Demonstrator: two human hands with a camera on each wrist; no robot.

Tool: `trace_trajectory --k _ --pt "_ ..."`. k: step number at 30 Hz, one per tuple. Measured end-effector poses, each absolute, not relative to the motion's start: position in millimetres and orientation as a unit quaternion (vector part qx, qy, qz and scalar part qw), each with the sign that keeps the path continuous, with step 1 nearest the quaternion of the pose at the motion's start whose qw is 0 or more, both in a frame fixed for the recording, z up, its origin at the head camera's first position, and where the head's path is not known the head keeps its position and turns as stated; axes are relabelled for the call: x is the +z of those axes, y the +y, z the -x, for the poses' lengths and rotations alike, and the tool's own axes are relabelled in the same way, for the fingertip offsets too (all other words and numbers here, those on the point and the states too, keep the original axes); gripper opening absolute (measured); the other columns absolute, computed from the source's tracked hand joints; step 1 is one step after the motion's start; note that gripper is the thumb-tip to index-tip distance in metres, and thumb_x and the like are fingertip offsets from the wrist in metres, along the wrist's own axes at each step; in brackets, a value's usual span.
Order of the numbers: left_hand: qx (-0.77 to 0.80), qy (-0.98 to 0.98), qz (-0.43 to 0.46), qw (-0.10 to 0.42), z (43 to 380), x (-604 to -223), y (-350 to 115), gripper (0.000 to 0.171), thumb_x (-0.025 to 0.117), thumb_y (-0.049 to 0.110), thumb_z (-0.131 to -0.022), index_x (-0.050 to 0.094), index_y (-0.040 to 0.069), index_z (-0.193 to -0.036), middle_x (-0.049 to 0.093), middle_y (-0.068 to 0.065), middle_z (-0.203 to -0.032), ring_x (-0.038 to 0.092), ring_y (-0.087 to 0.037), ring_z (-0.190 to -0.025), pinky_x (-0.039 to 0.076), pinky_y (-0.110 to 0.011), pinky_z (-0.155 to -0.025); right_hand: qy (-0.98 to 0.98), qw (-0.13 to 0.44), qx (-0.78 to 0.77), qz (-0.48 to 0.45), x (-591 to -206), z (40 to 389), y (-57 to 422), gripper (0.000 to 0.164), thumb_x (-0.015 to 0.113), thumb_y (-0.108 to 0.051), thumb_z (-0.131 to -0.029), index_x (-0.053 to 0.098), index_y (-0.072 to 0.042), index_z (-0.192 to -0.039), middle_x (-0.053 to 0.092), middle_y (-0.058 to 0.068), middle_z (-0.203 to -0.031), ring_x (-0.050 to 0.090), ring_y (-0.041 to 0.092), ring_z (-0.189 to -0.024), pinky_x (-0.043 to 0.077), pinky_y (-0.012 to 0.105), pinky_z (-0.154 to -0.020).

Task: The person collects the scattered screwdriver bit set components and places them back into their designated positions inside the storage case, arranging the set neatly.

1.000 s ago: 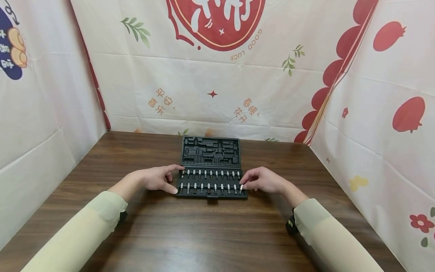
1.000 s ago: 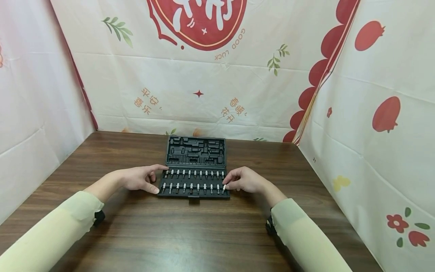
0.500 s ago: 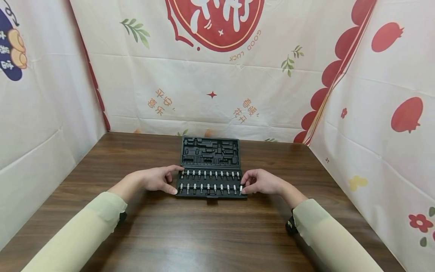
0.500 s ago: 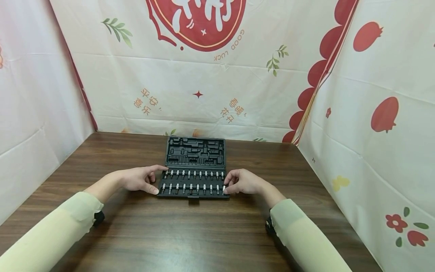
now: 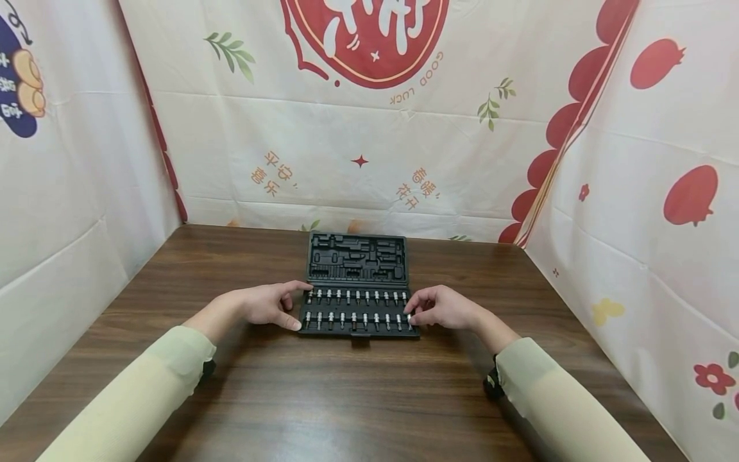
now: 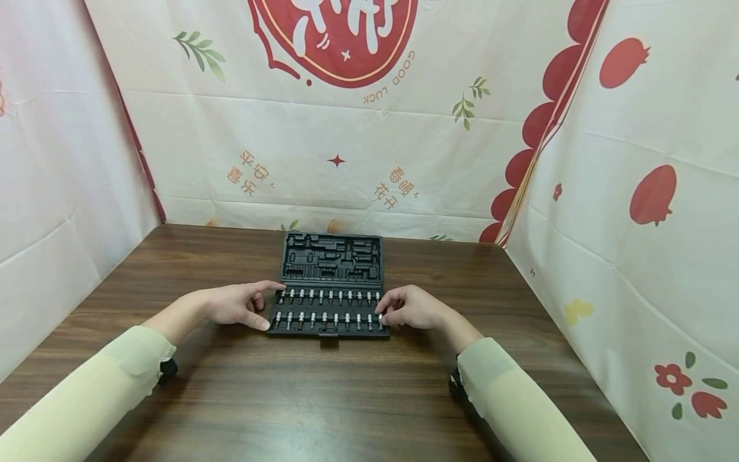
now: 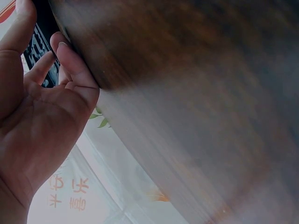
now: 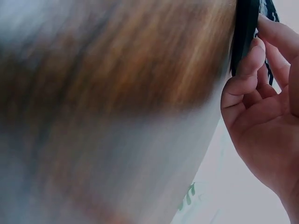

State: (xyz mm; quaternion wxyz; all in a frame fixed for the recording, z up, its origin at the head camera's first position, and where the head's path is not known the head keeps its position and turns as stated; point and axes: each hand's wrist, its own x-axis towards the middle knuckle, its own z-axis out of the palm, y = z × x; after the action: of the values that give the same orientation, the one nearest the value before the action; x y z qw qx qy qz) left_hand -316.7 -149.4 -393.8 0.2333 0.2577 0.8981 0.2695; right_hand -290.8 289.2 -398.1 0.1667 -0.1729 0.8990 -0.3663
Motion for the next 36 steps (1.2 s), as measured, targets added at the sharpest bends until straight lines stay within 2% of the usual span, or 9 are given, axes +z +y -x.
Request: trace_trajectory --k 7,11,20,36 --pt "0.269 0.898 -0.261 0.232 315 -392 -149 0.093 0.088 0.038 -0.096 0.036 0.02 -0.171 0.064 -0.012 -0.117 0.062 -0.022 -0.098 0.049 -0.041 -0.093 0.897 0.185 -0.372 0.151 -398 292 292 0.034 0.085 -0.027 -0.098 0.077 -0.02 -0.13 0.066 0.005 -0.1 0.06 0.02 -0.079 0.049 0.032 -0.065" --pt "0.265 0.899 -0.26 0.232 314 -391 -149 0.092 0.088 0.037 -0.096 0.037 0.02 -0.171 0.065 -0.011 -0.117 0.062 -0.022 -0.099 0.049 -0.04 -0.093 0.895 0.203 -0.371 0.142 -399 294 294 0.038 0.084 -0.031 -0.098 0.075 -0.024 -0.135 0.067 0.005 -0.102 0.06 0.021 -0.08 0.05 0.033 -0.065" --pt "0.266 0.9 -0.255 0.235 314 -391 -148 0.093 0.088 0.038 -0.096 0.037 0.02 -0.171 0.064 -0.011 -0.116 0.061 -0.023 -0.099 0.048 -0.04 -0.092 0.896 0.212 -0.362 0.143 -399 299 294 0.039 0.082 -0.032 -0.099 0.074 -0.025 -0.137 0.066 0.003 -0.095 0.059 0.019 -0.077 0.048 0.032 -0.064" --pt "0.262 0.9 -0.257 0.236 318 -394 -148 0.094 0.087 0.041 -0.095 0.036 0.022 -0.171 0.065 -0.011 -0.117 0.061 -0.023 -0.102 0.049 -0.041 -0.092 0.903 0.208 -0.355 0.123 -399 301 288 0.035 0.084 -0.031 -0.097 0.077 -0.023 -0.13 0.064 0.003 -0.088 0.059 0.02 -0.072 0.044 0.033 -0.06"
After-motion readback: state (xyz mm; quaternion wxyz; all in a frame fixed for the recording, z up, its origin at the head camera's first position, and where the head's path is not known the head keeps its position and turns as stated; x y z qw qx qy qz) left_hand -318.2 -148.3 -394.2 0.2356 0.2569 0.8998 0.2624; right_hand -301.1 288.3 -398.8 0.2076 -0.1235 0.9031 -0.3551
